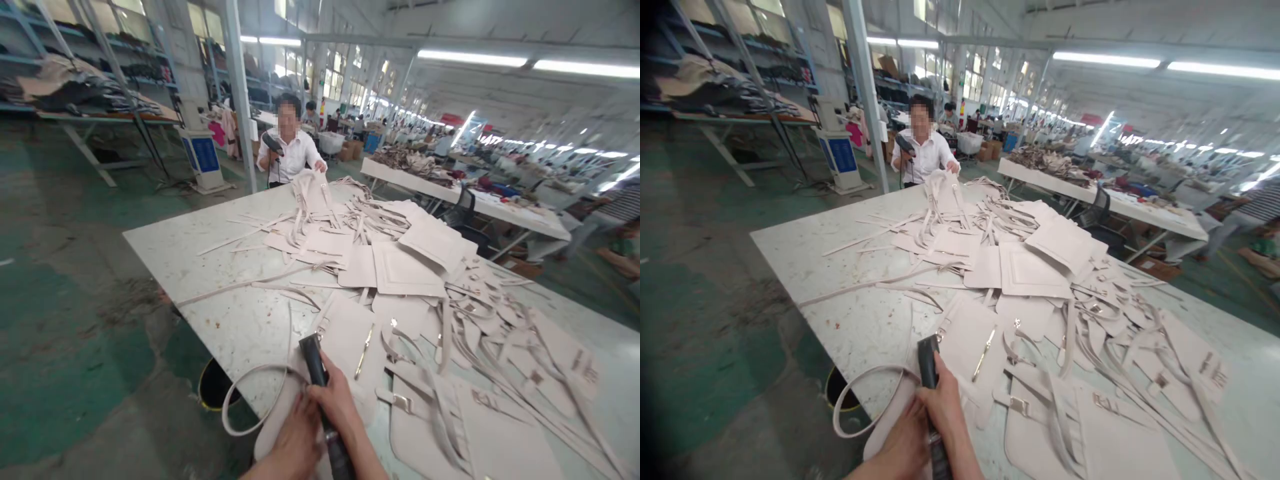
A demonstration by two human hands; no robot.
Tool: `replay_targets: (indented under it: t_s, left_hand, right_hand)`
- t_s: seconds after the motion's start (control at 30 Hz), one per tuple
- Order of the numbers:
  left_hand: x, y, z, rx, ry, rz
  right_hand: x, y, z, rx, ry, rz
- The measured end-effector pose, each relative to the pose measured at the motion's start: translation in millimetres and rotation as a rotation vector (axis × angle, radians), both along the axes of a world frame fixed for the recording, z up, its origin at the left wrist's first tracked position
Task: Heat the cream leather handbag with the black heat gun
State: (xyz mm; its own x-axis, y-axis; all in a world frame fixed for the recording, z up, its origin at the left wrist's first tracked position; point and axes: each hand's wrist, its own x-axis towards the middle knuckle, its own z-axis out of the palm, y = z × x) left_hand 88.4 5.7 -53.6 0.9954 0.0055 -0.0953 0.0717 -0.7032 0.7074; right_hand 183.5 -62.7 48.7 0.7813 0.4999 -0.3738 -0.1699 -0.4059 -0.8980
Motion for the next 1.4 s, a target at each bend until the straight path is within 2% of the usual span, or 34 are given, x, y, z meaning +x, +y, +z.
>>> replay_targets:
  t_s: [0.1, 0.17, 0.23, 0.3, 0.37, 0.43, 0.5, 0.57, 0.63, 0.77, 0.9, 1.03, 1.13, 1.23, 1.3, 1.4]
  left_hand:
    - [-3, 56, 29.8, 0.228, 0.029, -0.061]
    - [2, 86, 52.3, 0.414, 0.056, 0.002]
    - [15, 95, 70.1, 0.516, 0.051, 0.096]
    - [32, 82, 76.1, 0.505, 0.004, 0.103]
    - [50, 56, 66.9, 0.438, -0.041, 0.026]
    - [65, 28, 45.5, 0.422, -0.006, -0.058]
    - [73, 10, 20.7, 0.454, 0.052, -0.104]
    - [75, 5, 1.3, 0.497, 0.051, -0.132]
    - [73, 8, -8.3, 0.537, 0.016, -0.148]
    - [72, 17, -6.7, 0.564, 0.046, -0.187]
    - [74, 18, -2.2, 0.534, 0.081, -0.231]
    - [67, 27, 3.8, 0.450, 0.105, -0.258]
    - [49, 43, 11.0, 0.286, 0.058, -0.398]
    - [30, 55, 14.2, 0.082, -0.042, -0.540]
    - [23, 55, 12.5, 0.060, -0.070, -0.486]
    - [22, 47, 7.6, 0.235, -0.022, -0.219]
  right_hand:
    - [7, -42, 15.6, 0.018, 0.048, -0.108]
    - [9, -80, 22.0, 0.000, 0.058, -0.187]
    - [9, -116, 22.0, -0.029, 0.053, -0.267]
    - [9, -142, 16.9, -0.061, 0.045, -0.323]
    - [10, -157, 10.8, -0.077, 0.055, -0.362]
    - [12, -161, 7.5, -0.086, 0.068, -0.379]
    - [14, -159, 7.4, -0.073, 0.077, -0.375]
    - [15, -153, 6.8, -0.049, 0.091, -0.340]
    - [13, -145, 0.9, -0.017, 0.155, -0.300]
    - [16, -128, -27.2, 0.050, 0.343, -0.290]
    - [40, -108, -49.9, 0.073, 0.263, -0.292]
    - [53, -101, -46.5, 0.017, 0.202, -0.324]
    - [40, -113, -35.1, -0.028, 0.176, -0.367]
    - [21, -122, -26.8, -0.033, 0.218, -0.310]
    - [15, -119, -24.5, -0.020, 0.249, -0.244]
    - [16, -100, -24.6, -0.027, 0.258, -0.196]
